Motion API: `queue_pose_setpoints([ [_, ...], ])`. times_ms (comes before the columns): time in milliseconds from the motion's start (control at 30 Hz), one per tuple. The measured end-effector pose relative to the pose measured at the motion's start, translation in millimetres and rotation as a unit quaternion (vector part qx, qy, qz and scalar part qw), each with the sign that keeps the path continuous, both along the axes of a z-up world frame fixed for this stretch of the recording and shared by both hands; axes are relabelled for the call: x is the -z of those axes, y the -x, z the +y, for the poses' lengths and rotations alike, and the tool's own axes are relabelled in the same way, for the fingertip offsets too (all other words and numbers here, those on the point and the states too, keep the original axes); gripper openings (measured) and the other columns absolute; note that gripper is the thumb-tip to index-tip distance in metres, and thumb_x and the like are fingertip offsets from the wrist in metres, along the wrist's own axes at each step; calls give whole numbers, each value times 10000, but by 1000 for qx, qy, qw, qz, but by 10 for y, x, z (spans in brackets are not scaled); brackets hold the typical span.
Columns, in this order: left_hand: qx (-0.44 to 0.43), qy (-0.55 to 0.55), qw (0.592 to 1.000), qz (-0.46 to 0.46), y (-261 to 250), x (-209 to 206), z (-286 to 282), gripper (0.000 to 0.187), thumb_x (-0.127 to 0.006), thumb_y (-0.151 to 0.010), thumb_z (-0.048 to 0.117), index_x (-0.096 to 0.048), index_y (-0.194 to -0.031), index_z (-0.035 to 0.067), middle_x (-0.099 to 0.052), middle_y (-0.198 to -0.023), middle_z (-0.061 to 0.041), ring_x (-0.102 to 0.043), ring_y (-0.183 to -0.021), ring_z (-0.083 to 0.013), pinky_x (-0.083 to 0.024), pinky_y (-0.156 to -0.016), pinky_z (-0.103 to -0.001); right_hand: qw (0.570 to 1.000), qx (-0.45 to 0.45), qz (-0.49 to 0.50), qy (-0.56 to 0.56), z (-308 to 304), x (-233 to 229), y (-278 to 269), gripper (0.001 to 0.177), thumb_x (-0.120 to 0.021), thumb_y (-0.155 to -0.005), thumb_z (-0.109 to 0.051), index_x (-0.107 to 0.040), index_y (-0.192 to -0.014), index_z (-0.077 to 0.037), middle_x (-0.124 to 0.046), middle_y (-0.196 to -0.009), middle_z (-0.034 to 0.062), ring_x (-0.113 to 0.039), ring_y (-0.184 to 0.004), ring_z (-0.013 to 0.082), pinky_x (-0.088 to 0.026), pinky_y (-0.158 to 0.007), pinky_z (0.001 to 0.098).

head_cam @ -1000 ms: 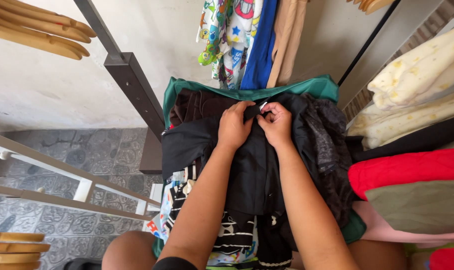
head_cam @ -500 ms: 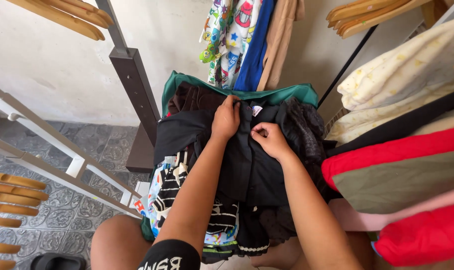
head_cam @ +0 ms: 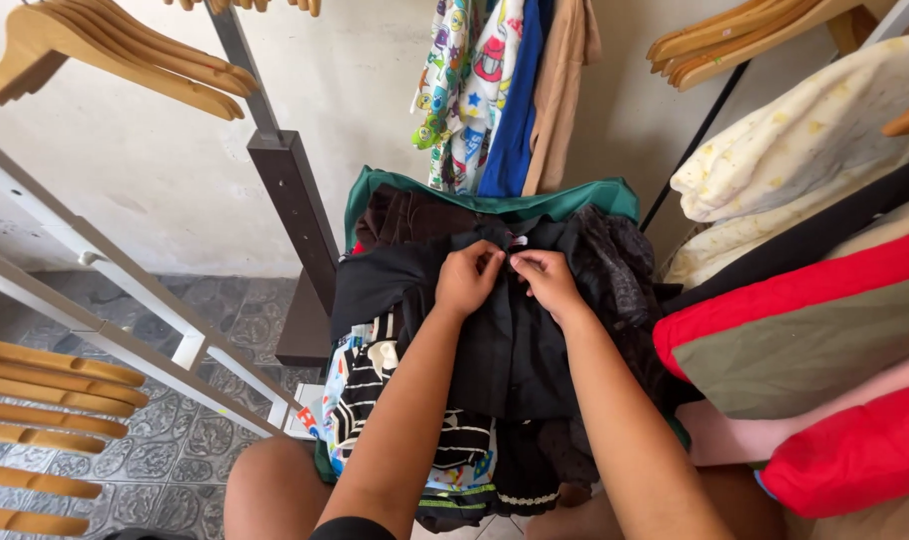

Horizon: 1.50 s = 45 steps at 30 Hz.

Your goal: The person is buttoning a black shirt while sitting on the floor in a clothing store.

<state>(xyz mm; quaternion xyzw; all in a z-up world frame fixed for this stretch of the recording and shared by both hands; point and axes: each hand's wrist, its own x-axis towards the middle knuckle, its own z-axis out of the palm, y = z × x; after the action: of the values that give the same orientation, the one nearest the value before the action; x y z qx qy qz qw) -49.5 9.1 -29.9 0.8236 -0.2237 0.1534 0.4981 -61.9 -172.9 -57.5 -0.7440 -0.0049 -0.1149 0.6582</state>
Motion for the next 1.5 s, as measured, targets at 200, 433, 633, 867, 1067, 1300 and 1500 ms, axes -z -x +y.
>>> queue_pose_setpoints([
  [200,24,58,998,17,54,-68,21,86,-670,-953,191,-737,-947,136,-740,-741,-61,-726,-736,-267,-545,-630,-368,1000,-22,-15,-15,37,-103,150,240,-809,-877,-166,-763,-1054,-9,-736,-824,74,-636,-686,93,-519,-466,183],
  [433,20,79,997,5,102,-60,41,79,-661,-963,138,-730,-978,101,-749,-779,-87,-727,-758,-263,-551,-641,-362,999,-37,-18,21,44,-92,212,175,-802,-876,-127,-766,-1019,-32,-742,-831,41,-631,-709,60,-521,-499,168],
  [633,21,73,997,-1,132,-102,64,91,-652,-975,109,-731,-999,70,-753,-819,-126,-725,-805,-313,-566,-699,-408,996,-57,-38,60,-52,100,-7,132,-796,-813,-67,-748,-934,-46,-695,-754,25,-623,-691,75,-530,-520,193],
  [867,26,67,997,-1,147,-128,58,72,-670,-970,98,-741,-983,93,-762,-819,-109,-733,-818,-314,-573,-712,-403,994,-58,-73,64,-105,346,-147,90,-782,-787,-64,-726,-858,-71,-667,-711,-8,-614,-685,60,-507,-582,194],
  [1067,62,64,996,0,135,-106,80,131,-712,-895,75,-718,-1026,72,-758,-816,-110,-723,-757,-269,-550,-645,-377,996,-68,-42,31,-99,249,-132,71,-764,-848,-105,-698,-858,-83,-635,-688,1,-599,-651,66,-514,-480,193],
  [1300,50,47,998,-8,175,-65,53,188,-726,-856,64,-711,-1043,80,-754,-847,-94,-725,-777,-257,-540,-646,-369,996,-72,-49,21,-47,182,-59,102,-774,-869,-132,-685,-877,-83,-637,-716,-8,-602,-678,59,-518,-488,186],
  [1500,48,41,998,-8,117,-94,33,208,-741,-849,64,-716,-1054,80,-756,-873,-105,-729,-794,-265,-543,-655,-377,997,-61,-42,15,-109,256,-156,104,-779,-841,-112,-680,-862,-89,-634,-697,-10,-595,-660,54,-514,-476,181],
])
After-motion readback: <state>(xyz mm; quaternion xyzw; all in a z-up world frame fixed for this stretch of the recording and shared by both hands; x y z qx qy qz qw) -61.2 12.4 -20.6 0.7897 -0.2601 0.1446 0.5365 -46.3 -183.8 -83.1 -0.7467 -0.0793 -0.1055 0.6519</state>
